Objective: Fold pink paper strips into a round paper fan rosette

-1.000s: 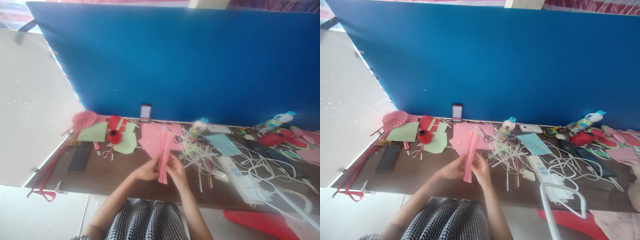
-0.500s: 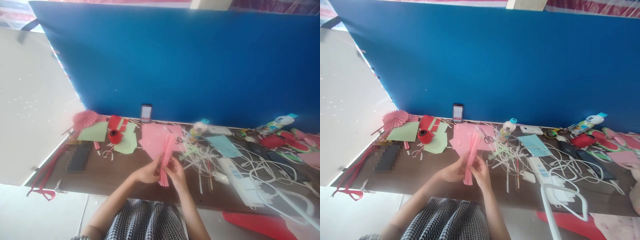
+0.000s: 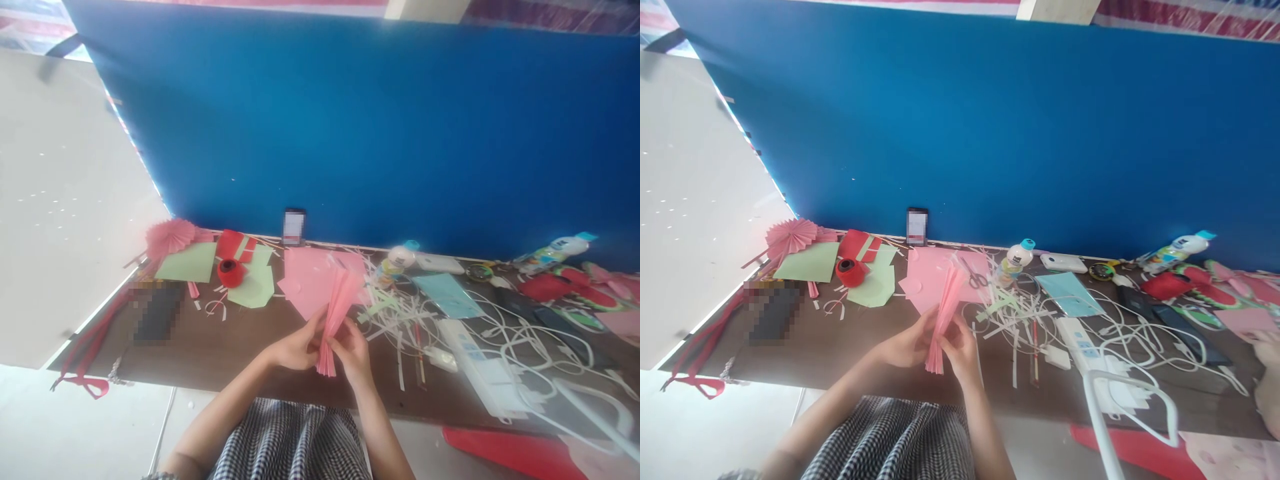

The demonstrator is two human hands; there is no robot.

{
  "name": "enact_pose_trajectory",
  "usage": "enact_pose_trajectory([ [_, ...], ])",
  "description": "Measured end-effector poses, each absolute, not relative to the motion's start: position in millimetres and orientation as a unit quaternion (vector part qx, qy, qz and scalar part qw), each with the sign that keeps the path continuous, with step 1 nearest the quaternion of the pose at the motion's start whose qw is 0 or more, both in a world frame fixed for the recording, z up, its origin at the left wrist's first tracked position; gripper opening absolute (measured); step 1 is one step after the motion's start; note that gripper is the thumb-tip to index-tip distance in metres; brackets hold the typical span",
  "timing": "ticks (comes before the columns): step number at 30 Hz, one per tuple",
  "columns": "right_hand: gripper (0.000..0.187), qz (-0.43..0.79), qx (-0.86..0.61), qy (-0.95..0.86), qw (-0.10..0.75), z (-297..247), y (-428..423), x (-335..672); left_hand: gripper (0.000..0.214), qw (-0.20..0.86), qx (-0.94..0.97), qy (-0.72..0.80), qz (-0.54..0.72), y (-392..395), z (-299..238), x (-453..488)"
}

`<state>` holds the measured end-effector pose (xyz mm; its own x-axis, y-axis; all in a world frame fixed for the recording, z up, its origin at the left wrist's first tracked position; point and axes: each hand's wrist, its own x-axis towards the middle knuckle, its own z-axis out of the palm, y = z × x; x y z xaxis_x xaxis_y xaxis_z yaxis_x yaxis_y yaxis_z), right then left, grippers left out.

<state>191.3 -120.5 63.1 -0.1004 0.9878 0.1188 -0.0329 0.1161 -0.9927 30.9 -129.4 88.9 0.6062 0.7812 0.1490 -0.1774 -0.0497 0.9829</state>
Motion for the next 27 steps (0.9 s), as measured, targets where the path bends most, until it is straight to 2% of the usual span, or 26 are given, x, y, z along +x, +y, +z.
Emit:
enact_pose_trajectory([
  [5, 0.032, 0.313, -0.442, -0.661, 0.520, 65.4, -125.7, 188.3, 0.059, 0.675, 0.593, 0.229, 0.375, -128.7, 88.8, 28.5],
  [9, 0.038, 0.170, -0.423, -0.736, 0.500, 71.7, -131.9, 185.6, 0.040, 0.636, 0.581, 0.279, 0.425, -127.5, 91.0, 26.3],
  [13, 0.046, 0.113, -0.401, -0.791, 0.449, 79.5, -138.5, 185.9, 0.038, 0.656, 0.559, 0.300, 0.408, -126.0, 98.5, 22.7],
  [19, 0.048, 0.109, -0.389, -0.814, 0.416, 87.0, -143.4, 188.1, 0.037, 0.682, 0.552, 0.305, 0.370, -125.4, 102.1, 17.6],
  [27, 0.047, -0.021, -0.418, -0.806, 0.419, 85.5, -142.8, 187.4, 0.049, 0.596, 0.490, 0.402, 0.493, -143.0, 101.8, 22.2],
])
